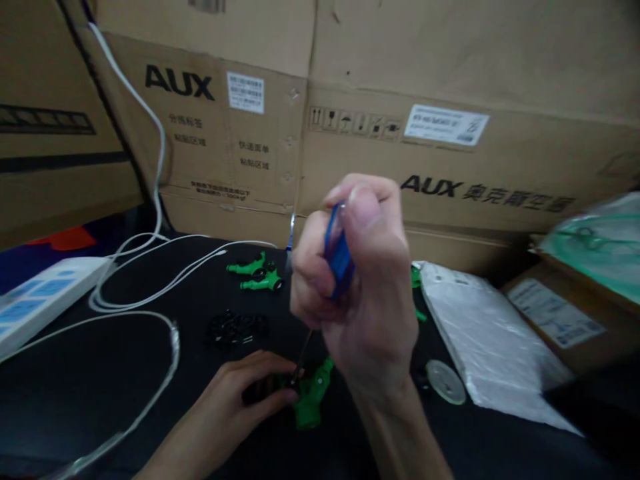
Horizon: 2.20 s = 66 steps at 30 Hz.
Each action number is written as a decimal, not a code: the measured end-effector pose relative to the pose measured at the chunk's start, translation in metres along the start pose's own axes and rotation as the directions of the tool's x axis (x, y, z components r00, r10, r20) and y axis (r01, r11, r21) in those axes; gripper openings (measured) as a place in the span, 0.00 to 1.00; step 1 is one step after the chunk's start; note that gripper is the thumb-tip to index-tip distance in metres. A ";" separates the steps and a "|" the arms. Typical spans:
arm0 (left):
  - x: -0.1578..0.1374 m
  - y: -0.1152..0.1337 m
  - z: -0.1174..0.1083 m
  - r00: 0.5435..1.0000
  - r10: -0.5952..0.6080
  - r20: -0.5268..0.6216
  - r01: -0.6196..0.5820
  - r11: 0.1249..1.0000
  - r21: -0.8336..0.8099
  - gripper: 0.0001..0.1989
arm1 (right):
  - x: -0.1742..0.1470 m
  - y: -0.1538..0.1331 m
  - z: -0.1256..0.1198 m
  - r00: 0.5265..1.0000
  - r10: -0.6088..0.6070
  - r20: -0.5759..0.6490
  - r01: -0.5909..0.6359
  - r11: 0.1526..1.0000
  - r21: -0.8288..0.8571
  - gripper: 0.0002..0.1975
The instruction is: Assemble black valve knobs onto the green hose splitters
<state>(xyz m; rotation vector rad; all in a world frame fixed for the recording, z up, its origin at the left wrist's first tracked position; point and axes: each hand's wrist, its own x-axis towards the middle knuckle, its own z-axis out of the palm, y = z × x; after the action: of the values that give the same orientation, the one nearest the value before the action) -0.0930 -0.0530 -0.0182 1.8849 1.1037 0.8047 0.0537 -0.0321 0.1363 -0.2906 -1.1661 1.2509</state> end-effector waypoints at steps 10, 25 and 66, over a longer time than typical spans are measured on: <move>0.004 -0.014 0.004 0.999 0.001 -0.047 0.001 0.999 0.044 0.09 | 0.000 -0.002 0.005 0.989 0.136 0.057 -0.142 0.984 0.109 0.19; 0.003 -0.005 0.005 0.989 0.074 -0.130 -0.068 0.996 0.051 0.07 | -0.003 -0.005 -0.006 0.982 0.142 0.128 -0.168 0.960 0.225 0.19; -0.012 0.022 0.023 0.985 -0.155 -0.080 0.144 0.981 -0.133 0.12 | -0.017 -0.007 -0.007 0.992 -0.061 -0.106 0.054 0.996 -0.068 0.06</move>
<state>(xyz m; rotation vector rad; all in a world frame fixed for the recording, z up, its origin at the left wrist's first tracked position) -0.0705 -0.0778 -0.0124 1.6532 1.2054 0.8599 0.0652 -0.0464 0.1291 -0.3670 -1.1159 1.1346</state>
